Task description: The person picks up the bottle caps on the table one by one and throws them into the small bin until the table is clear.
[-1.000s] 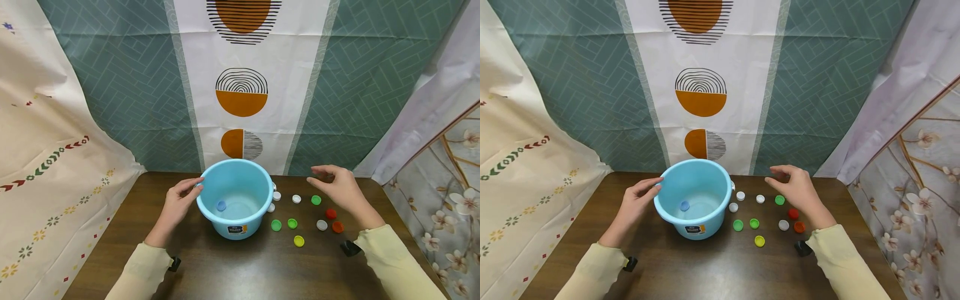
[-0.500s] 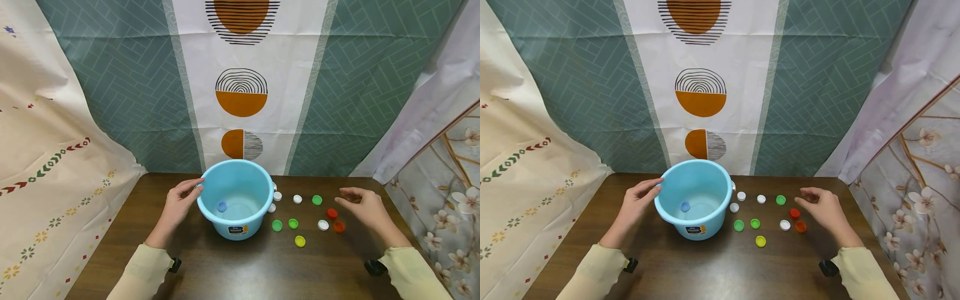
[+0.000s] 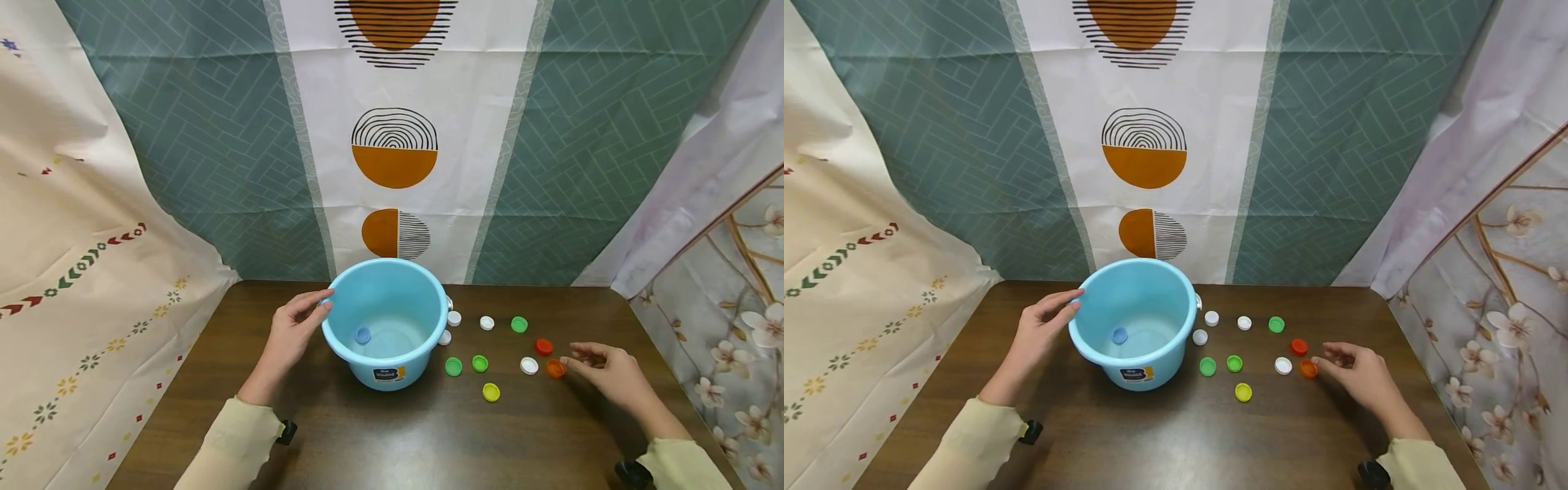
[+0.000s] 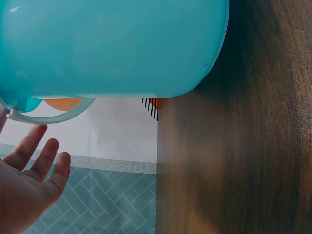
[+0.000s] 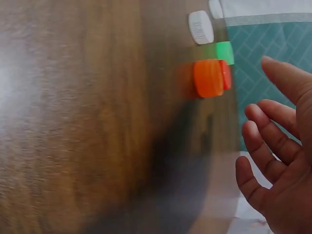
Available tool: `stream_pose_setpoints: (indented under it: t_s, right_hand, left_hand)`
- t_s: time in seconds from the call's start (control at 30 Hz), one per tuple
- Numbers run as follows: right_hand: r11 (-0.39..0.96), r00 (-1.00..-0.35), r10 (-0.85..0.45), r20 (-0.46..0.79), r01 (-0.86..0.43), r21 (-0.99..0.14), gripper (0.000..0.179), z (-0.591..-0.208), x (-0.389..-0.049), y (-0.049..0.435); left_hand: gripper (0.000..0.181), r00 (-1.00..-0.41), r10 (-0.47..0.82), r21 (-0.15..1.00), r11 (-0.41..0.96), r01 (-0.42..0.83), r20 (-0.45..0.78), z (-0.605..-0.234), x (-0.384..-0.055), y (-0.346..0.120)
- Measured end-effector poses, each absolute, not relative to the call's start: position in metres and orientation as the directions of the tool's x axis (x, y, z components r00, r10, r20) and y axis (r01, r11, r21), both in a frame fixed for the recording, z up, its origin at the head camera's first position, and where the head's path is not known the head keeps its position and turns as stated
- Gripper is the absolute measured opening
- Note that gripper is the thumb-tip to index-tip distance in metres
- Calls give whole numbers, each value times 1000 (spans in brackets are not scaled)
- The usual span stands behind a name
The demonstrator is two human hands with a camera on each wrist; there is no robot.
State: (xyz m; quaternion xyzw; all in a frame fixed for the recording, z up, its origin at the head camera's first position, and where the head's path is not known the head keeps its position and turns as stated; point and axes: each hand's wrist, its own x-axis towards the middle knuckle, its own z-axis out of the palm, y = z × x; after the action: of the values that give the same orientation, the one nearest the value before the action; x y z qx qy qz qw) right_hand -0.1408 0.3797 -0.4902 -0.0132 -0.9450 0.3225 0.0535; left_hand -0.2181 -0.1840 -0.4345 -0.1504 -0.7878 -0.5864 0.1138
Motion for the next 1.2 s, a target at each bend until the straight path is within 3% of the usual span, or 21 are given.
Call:
stream_pose_setpoints:
  t_s: [0.23, 0.47, 0.63, 1.2]
  right_hand:
    - [780, -997, 37, 60, -9, -626, 56, -502, -138, 376]
    - [818, -999, 5, 50, -25, -574, 67, -509, -136, 371]
    - [836, -999, -6, 48, -31, -548, 71, -514, -133, 369]
    - [854, -998, 2, 58, -28, -519, 52, -519, -143, 371]
  left_hand:
    - [31, -932, 119, 890, 276, 363, 343, -411, -203, -178]
    - [30, -914, 123, 876, 260, 406, 387, -430, -214, -182]
    - [31, -918, 140, 888, 237, 394, 370, -411, -203, -175]
    - [29, -924, 107, 882, 277, 382, 367, -435, -217, -184]
